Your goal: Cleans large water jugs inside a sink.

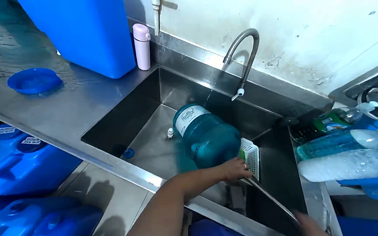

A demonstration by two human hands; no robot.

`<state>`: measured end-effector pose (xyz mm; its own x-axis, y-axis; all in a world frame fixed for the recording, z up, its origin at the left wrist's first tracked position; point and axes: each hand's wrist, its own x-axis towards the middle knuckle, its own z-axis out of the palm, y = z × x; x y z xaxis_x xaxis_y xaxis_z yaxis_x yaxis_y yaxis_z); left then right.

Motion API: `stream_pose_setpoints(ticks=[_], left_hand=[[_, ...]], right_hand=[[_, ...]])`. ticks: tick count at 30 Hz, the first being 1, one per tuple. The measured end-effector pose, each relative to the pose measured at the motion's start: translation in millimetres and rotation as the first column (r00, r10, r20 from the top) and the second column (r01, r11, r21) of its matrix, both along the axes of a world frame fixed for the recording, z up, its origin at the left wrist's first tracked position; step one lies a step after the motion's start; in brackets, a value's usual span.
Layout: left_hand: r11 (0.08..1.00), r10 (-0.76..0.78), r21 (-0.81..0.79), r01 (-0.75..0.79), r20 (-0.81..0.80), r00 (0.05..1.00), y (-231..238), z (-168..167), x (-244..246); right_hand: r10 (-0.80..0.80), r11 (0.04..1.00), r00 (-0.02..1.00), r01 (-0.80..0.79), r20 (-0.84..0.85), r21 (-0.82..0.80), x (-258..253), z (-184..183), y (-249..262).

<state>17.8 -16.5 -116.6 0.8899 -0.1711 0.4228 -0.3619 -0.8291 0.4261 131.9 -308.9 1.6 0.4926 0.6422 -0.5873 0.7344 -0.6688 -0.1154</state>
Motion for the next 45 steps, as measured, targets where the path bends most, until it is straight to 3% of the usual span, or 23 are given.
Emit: stream_pose_setpoints(ticks=[2,3,5,6,8,10,12,13,14,17,19,21,22,23,26,28,30,31,33,35,39,42,45], left_hand=[[0.990,0.126,-0.045,-0.131,-0.097,0.987,2.9,10.2,-9.6],[0.982,0.157,-0.068,-0.174,-0.207,0.966,6.7,15.5,-13.8],[0.994,0.110,0.049,-0.099,-0.449,0.887,18.6,27.1,-8.8],[0.991,0.058,0.133,0.024,-0.581,0.812,22.2,37.7,-1.3],[0.951,0.011,0.214,0.224,-0.747,0.665,22.6,56.7,6.1],[0.982,-0.017,0.131,0.137,-0.659,0.752,20.1,50.2,-8.6],[0.994,0.051,-0.080,-0.074,-0.258,0.965,12.3,13.4,-23.4],[0.988,0.104,-0.099,-0.116,-0.123,0.987,12.4,6.0,-20.1],[0.995,0.063,-0.061,-0.080,-0.240,0.969,17.0,15.7,-15.6],[0.982,-0.054,0.097,0.159,-0.669,0.741,19.1,43.5,0.1],[0.999,-0.038,-0.010,0.039,-0.562,0.826,14.5,30.0,-10.6],[0.990,0.089,-0.089,-0.106,-0.175,0.980,6.6,0.7,-12.5],[0.993,0.092,-0.059,-0.103,-0.167,0.982,8.6,0.7,-6.0],[0.999,0.034,0.002,-0.035,-0.328,0.944,13.5,11.7,-0.5],[0.982,-0.039,0.105,0.156,-0.698,0.715,13.0,38.8,9.8],[0.999,0.018,-0.032,-0.039,-0.505,0.863,4.9,20.9,-1.7],[0.983,0.136,-0.105,-0.152,-0.147,0.980,-1.5,-3.0,3.8],[0.993,0.100,-0.051,-0.111,-0.178,0.979,3.1,0.1,9.1],[0.993,-0.031,0.077,0.085,-0.530,0.847,8.4,22.8,19.2],[0.991,-0.018,0.085,0.099,-0.660,0.751,6.7,34.4,24.3],[0.975,0.182,-0.078,-0.206,-0.241,0.953,-4.3,6.9,19.5],[0.994,0.061,0.107,0.004,-0.599,0.798,0.4,27.4,21.8],[0.988,0.134,0.001,-0.156,-0.523,0.842,-1.5,31.9,13.6]], right_hand=[[-0.149,0.984,0.981,0.160,-0.126,0.082,-42.8,-16.5,87.7],[-0.268,0.945,0.905,0.313,-0.330,0.090,-55.6,-26.9,117.6],[-0.469,0.811,0.570,0.580,-0.674,-0.074,-67.3,-40.9,145.8],[-0.480,0.816,0.558,0.568,-0.676,-0.111,-65.7,-41.4,149.7],[-0.279,0.958,0.846,0.277,-0.455,-0.072,-44.9,-40.2,146.0],[-0.134,0.990,0.917,0.110,-0.375,-0.085,-19.3,-31.4,139.1],[-0.220,0.965,0.829,0.263,-0.514,0.012,-26.2,-30.9,127.7],[-0.318,0.914,0.727,0.407,-0.609,0.008,-41.4,-30.9,129.3],[-0.380,0.878,0.669,0.478,-0.639,-0.022,-55.8,-32.6,135.2],[-0.194,0.980,0.921,0.194,-0.337,-0.034,-44.3,-45.4,133.3],[-0.133,0.991,0.940,0.131,-0.314,-0.027,-22.9,-45.0,127.5],[-0.250,0.958,0.847,0.286,-0.469,0.006,-30.4,-45.1,126.3],[-0.328,0.920,0.765,0.392,-0.555,-0.004,-40.9,-47.0,128.7],[-0.347,0.908,0.751,0.418,-0.563,-0.002,-46.4,-51.3,131.1],[-0.139,0.990,0.925,0.129,-0.353,-0.052,-19.1,-52.7,122.8],[-0.137,0.989,0.910,0.146,-0.392,-0.006,-3.8,-50.0,118.9],[-0.268,0.935,0.753,0.353,-0.602,0.025,-17.9,-48.1,118.8],[-0.306,0.913,0.697,0.407,-0.649,0.007,-24.4,-50.8,122.6],[-0.196,0.975,0.849,0.223,-0.491,-0.005,-14.4,-58.6,121.0],[-0.089,0.996,0.925,0.086,-0.369,-0.023,9.6,-55.6,117.4],[-0.308,0.913,0.678,0.408,-0.667,-0.007,-6.9,-49.4,124.3],[-0.112,0.993,0.902,0.116,-0.417,-0.014,9.3,-64.7,126.2],[-0.145,0.980,0.847,0.193,-0.512,0.042,11.5,-49.3,117.8]])
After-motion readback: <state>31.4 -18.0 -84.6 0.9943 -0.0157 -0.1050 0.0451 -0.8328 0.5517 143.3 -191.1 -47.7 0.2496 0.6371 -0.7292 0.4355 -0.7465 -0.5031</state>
